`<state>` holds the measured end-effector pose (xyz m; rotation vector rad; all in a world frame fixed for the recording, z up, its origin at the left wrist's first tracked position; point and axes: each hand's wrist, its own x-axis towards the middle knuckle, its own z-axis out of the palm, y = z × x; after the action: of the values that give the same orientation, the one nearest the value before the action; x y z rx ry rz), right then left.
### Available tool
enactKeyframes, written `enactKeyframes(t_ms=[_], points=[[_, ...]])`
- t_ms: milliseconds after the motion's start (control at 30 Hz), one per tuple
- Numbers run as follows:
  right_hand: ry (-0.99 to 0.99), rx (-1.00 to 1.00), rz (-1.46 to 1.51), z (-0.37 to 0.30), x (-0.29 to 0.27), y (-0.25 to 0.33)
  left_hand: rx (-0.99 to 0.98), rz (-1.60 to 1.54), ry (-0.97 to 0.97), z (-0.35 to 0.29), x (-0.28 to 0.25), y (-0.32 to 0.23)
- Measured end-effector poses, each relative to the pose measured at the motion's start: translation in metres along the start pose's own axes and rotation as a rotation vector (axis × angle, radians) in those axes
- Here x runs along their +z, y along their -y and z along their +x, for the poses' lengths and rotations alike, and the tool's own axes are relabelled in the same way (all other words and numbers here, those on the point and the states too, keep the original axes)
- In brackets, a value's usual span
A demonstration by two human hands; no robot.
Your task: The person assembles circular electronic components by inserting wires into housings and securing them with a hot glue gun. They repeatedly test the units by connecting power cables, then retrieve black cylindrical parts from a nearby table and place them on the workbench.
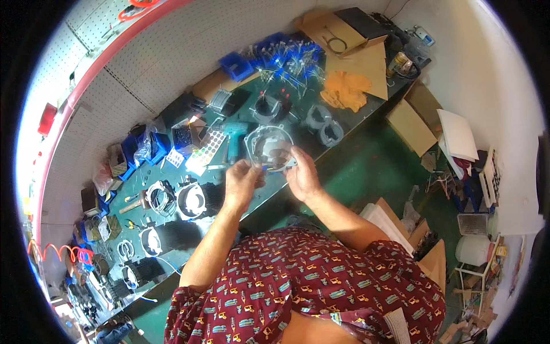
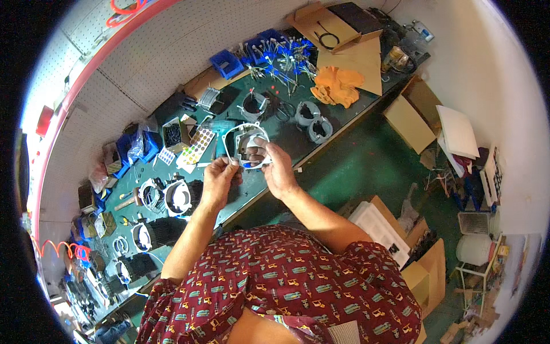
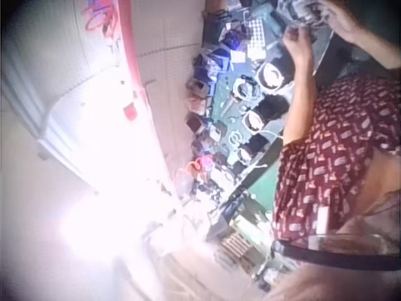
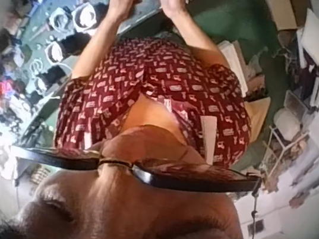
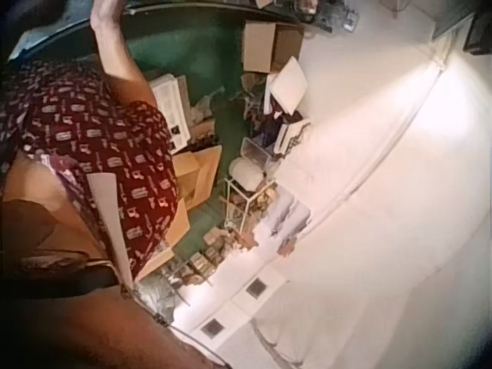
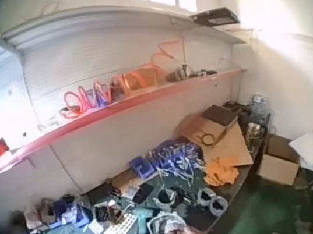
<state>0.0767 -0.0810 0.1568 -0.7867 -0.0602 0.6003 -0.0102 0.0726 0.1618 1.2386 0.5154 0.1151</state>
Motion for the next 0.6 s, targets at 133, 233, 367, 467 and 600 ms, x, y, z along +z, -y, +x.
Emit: enactKeyframes(t_ms=[133,233,367,467,600], points=[[0.032,0.005,-0.379,0.023,-0.037,0.040,0.076,0.353,-0.001,0.022,0.009,-0.019],[0.132,0.155,-0.375,0.043,-0.059,0.054,0.202,0.132,-0.089,0.032,0.020,-0.025],[0.051,0.153,-0.171,0.046,-0.052,0.036,0.035,0.022,-0.166,0.028,0.027,0.011],[0.040,0.192,-0.144,0.042,-0.051,0.012,-0.024,-0.075,-0.151,0.026,0.036,0.035],[0.011,0.246,-0.201,0.034,-0.051,0.002,-0.009,-0.033,-0.225,0.036,0.021,0.046]])
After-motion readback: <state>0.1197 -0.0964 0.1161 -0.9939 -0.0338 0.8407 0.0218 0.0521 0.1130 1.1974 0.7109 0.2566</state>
